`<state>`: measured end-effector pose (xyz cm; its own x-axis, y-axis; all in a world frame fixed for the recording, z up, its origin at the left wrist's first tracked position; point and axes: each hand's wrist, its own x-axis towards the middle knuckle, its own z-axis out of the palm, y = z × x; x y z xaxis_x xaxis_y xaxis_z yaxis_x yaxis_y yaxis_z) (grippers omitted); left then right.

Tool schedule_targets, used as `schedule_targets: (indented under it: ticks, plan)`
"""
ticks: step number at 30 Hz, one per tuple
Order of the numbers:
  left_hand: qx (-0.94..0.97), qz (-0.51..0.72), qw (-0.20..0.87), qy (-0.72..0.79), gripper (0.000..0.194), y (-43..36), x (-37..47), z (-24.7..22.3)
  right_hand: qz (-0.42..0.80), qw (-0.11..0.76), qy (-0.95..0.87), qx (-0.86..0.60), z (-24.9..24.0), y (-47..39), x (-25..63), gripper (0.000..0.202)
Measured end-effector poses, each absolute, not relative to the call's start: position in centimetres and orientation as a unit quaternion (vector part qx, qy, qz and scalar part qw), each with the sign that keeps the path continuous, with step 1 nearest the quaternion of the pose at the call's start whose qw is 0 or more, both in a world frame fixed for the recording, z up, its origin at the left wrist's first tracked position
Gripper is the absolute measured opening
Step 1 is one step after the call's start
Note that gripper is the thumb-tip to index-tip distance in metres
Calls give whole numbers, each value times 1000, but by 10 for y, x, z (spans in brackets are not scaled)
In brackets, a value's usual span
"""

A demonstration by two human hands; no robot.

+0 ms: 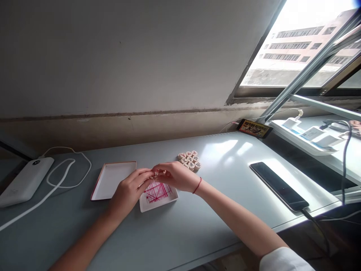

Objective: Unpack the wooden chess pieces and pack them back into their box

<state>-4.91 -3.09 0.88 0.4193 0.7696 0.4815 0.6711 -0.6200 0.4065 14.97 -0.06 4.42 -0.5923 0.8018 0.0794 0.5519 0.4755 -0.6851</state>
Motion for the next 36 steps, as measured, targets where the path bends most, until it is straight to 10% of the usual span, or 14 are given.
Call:
schedule_targets:
  ticks: [20, 36]
  plan:
    - [907, 155, 23, 390, 17, -38, -42, 6, 401, 332, -741, -425, 14, -9, 159, 15]
    - [866, 137, 20, 480, 23, -32, -69, 15, 145, 352, -853, -357, -4, -25, 135, 23]
